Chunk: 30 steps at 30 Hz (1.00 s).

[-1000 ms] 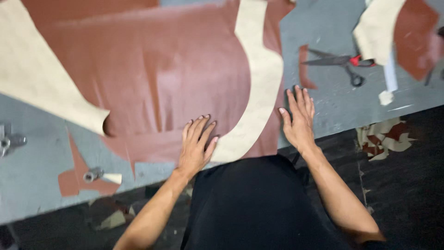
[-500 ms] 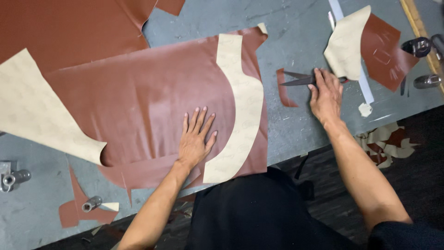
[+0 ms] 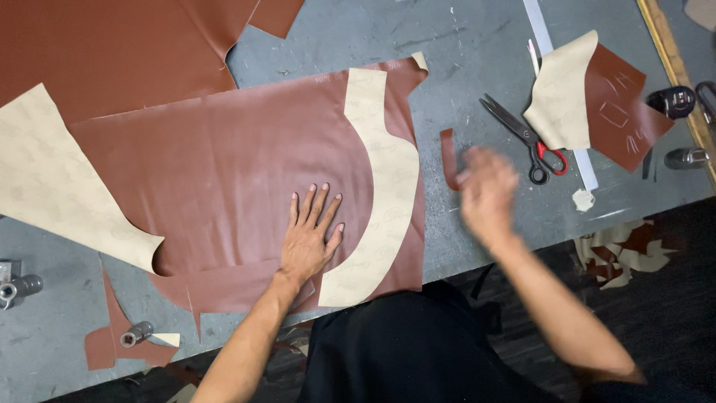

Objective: The person places a paper pattern on a large sheet of brown leather, secures it with weights, and uses scissors to cut the leather along the pattern's edge. After cutting, the person removes the pattern and weights, then marks the leather with a pen.

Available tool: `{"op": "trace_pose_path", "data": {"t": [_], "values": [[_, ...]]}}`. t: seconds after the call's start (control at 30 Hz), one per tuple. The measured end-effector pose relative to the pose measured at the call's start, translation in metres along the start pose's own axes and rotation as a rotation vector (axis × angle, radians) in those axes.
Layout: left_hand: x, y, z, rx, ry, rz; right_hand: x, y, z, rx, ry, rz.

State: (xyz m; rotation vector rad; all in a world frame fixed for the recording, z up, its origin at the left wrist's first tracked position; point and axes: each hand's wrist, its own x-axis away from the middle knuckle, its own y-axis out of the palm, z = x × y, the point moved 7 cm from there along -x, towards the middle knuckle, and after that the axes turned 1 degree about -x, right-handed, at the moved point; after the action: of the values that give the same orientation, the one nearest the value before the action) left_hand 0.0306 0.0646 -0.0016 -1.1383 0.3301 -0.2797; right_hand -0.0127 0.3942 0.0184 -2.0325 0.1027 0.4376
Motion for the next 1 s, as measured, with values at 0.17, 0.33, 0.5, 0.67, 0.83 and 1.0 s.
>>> {"op": "trace_pose_path", "data": {"t": [0.17, 0.33, 0.5, 0.67, 0.83, 1.0], "values": [[0.000, -0.003, 0.001, 0.008, 0.003, 0.008, 0.036, 0.042, -0.056, -0.070, -0.080, -0.286], [0.002, -0.003, 0.000, -0.010, 0.009, 0.010, 0.039, 0.044, -0.059, -0.012, -0.087, -0.317], [0.003, -0.003, -0.001, -0.002, 0.014, 0.033, 0.040, 0.043, -0.060, 0.069, -0.116, -0.294], [-0.003, 0.005, 0.005, 0.019, 0.014, 0.055, 0.039, 0.039, -0.048, 0.109, -0.077, -0.293], [-0.011, 0.013, 0.016, 0.026, 0.025, 0.081, 0.038, 0.032, -0.032, 0.128, -0.018, -0.298], [-0.015, 0.016, 0.021, 0.031, 0.020, 0.078, 0.038, 0.029, -0.023, 0.089, 0.028, -0.313]]}}
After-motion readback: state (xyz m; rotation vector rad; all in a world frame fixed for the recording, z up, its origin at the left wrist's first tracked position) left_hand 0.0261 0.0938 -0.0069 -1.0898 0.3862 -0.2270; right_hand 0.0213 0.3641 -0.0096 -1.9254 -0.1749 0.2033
